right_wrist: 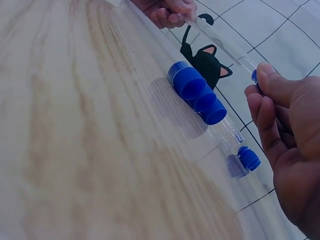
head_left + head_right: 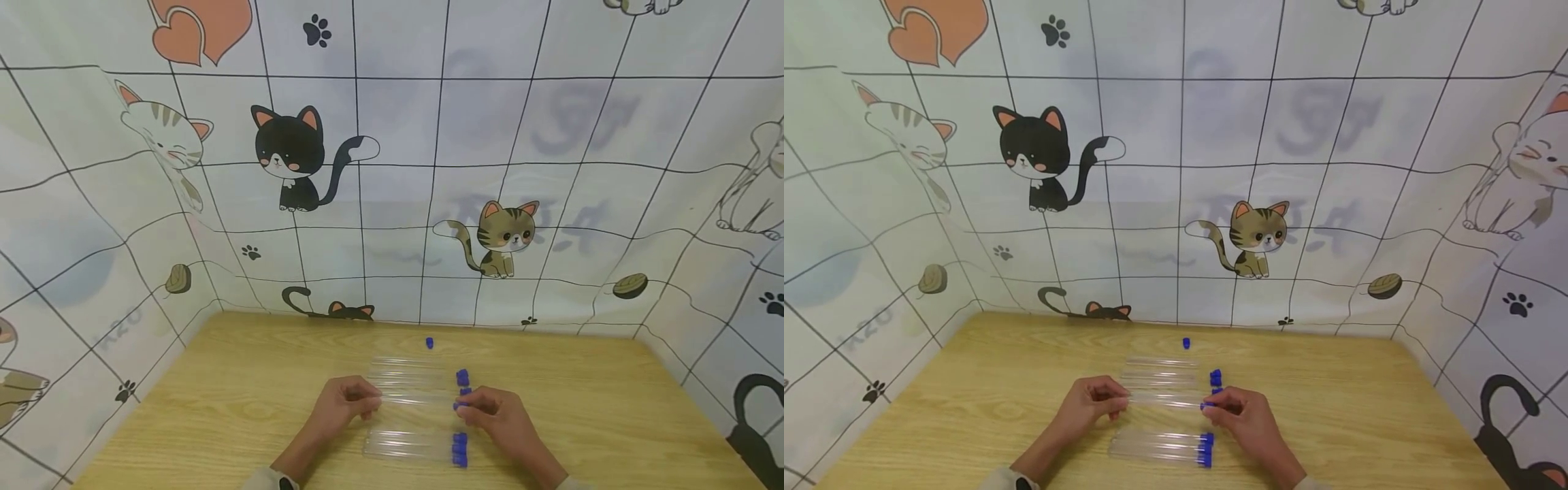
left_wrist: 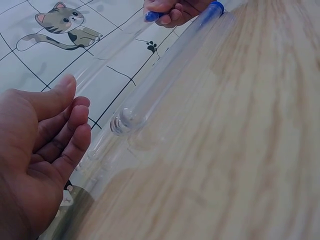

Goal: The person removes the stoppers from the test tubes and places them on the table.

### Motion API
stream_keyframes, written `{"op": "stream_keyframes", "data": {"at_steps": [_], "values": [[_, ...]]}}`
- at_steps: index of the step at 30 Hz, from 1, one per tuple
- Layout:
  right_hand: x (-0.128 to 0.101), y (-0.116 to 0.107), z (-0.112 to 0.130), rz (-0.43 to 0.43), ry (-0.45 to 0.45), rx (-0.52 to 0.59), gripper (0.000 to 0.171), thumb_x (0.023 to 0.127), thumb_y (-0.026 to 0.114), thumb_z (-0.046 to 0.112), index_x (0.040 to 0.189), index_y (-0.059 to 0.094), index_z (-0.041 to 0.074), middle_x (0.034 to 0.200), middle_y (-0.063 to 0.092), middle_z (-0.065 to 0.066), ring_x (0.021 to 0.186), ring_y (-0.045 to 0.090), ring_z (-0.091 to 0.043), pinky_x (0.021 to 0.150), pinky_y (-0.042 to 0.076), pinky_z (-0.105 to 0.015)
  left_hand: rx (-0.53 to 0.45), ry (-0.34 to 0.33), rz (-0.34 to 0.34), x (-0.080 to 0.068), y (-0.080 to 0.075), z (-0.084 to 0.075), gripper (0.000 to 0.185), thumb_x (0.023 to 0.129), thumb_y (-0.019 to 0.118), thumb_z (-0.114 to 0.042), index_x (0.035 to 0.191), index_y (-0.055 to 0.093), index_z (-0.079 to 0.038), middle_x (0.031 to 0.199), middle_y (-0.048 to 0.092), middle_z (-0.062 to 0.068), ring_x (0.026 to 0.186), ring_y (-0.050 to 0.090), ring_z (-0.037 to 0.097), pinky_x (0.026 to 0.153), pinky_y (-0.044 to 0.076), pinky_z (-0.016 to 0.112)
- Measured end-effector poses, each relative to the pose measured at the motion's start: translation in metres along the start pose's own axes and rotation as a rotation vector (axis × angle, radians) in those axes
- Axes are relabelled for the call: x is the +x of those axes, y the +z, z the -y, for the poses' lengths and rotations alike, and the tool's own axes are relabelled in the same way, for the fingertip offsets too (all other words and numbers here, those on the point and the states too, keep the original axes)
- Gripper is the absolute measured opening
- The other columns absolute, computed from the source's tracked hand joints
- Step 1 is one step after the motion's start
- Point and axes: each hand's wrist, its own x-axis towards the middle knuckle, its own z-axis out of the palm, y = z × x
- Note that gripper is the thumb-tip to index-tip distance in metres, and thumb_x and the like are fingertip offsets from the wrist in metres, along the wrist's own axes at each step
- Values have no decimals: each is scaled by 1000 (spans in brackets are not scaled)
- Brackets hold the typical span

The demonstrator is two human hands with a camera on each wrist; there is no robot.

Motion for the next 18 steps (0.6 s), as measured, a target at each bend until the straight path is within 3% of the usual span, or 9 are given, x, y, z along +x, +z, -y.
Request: {"op": "stream_keyframes", "data": {"at_steps": [7,14,18], "values": [[-1,-2,1,-13,-5,-51,20,86,73,23,98,71,8,95,72,-3,85,68,-19,74,53,-29,-6,8,0,0,1,0,18,86,69,-2,95,64,13,83,67,23,63,62,31,62,54,37],[0,-2,1,-12,-3,-54,19,84,74,26,96,71,11,93,72,-1,84,68,-19,74,54,-30,-4,8,4,1,1,3,18,86,69,-2,95,64,13,83,68,22,63,62,26,62,55,36],[1,-3,1,6,-19,-39,18,86,72,22,97,70,8,94,72,-2,85,68,-19,74,54,-30,-2,11,-1,3,0,16,14,86,69,-1,94,66,10,83,68,22,62,62,24,61,54,35]]}}
